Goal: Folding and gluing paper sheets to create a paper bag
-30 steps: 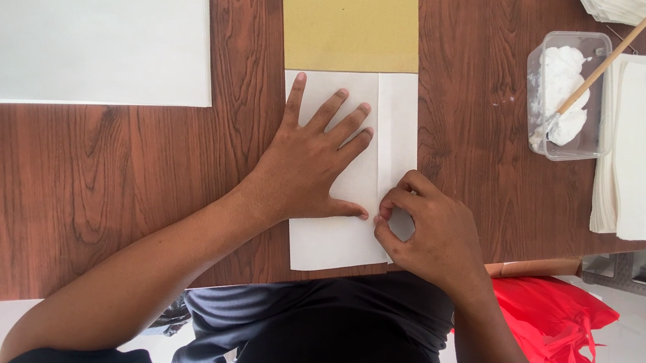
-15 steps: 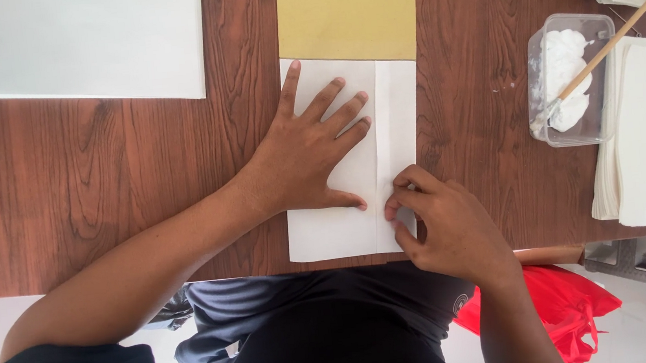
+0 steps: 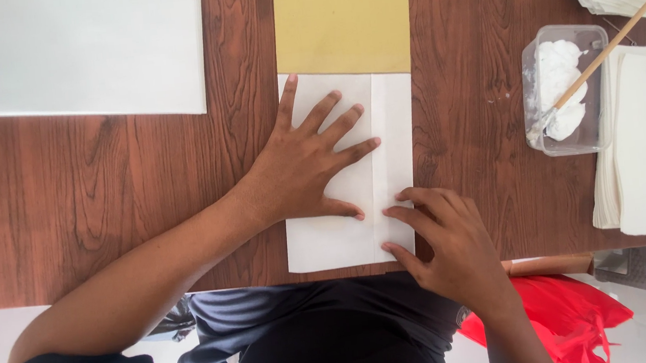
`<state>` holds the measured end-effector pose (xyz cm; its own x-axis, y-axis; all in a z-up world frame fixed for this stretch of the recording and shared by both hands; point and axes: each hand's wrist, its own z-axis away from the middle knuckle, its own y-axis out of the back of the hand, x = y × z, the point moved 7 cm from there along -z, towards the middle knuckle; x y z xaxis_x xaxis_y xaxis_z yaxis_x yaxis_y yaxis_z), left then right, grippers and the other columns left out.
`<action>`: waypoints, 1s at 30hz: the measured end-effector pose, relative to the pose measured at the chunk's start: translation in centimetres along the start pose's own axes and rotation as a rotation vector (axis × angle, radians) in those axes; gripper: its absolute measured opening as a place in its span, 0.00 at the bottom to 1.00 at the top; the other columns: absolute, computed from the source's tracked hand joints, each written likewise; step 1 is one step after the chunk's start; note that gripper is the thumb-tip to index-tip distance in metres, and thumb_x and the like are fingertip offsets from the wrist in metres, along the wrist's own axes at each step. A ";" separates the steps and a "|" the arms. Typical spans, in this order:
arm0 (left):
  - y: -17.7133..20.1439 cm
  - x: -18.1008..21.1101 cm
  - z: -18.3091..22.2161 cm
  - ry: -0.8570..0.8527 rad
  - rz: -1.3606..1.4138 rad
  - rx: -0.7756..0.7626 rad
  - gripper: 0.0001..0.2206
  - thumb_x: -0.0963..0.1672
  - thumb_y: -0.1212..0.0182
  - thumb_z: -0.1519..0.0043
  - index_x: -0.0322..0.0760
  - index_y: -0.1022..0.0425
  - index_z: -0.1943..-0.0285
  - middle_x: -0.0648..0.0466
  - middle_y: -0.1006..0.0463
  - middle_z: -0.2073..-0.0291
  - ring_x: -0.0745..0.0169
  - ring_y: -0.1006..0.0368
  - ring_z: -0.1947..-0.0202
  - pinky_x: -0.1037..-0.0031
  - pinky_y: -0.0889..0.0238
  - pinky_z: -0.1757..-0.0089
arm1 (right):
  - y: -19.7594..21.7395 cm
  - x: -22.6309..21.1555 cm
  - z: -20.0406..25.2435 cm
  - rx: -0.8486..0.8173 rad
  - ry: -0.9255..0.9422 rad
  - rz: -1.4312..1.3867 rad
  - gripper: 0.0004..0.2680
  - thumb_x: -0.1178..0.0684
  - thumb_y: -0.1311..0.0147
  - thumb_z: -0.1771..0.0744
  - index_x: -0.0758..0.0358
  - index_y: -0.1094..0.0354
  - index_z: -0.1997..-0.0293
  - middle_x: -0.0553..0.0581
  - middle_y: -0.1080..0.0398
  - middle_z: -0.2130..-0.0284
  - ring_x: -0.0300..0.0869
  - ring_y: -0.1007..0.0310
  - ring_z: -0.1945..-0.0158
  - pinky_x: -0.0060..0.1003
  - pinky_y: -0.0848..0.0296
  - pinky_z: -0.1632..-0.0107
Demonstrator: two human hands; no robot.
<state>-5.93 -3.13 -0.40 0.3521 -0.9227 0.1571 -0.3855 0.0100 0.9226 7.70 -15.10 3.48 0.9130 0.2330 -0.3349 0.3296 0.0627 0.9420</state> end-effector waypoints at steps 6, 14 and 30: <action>0.3 0.1 -0.3 0.002 0.005 -0.033 0.45 0.72 0.45 0.49 0.54 0.32 0.28 0.44 0.33 0.32 0.34 0.40 0.31 0.25 0.72 0.36 | 0.6 1.5 -0.3 -0.001 0.009 -0.160 0.13 0.46 0.39 0.35 0.49 0.28 0.46 0.44 0.28 0.43 0.44 0.30 0.44 0.42 0.39 0.45; 0.6 0.5 -0.6 0.000 -0.014 -0.069 0.44 0.71 0.44 0.50 0.57 0.32 0.28 0.46 0.32 0.31 0.35 0.40 0.30 0.24 0.69 0.37 | 0.1 5.5 -7.1 0.100 0.135 0.029 0.17 0.50 0.56 0.28 0.65 0.39 0.32 0.58 0.42 0.30 0.52 0.45 0.27 0.52 0.46 0.28; -0.4 -3.9 -2.7 0.145 0.044 0.005 0.20 0.47 0.44 0.33 0.44 0.28 0.31 0.55 0.29 0.35 0.53 0.31 0.40 0.40 0.67 0.32 | -1.9 6.1 -9.3 0.072 0.105 0.121 0.18 0.47 0.58 0.29 0.53 0.38 0.29 0.52 0.39 0.31 0.50 0.47 0.27 0.63 0.52 0.32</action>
<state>-4.81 1.53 -0.46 0.4539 -0.8562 0.2470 -0.4072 0.0472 0.9121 10.41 -4.81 -0.21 0.9183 0.3346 -0.2116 0.2386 -0.0410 0.9703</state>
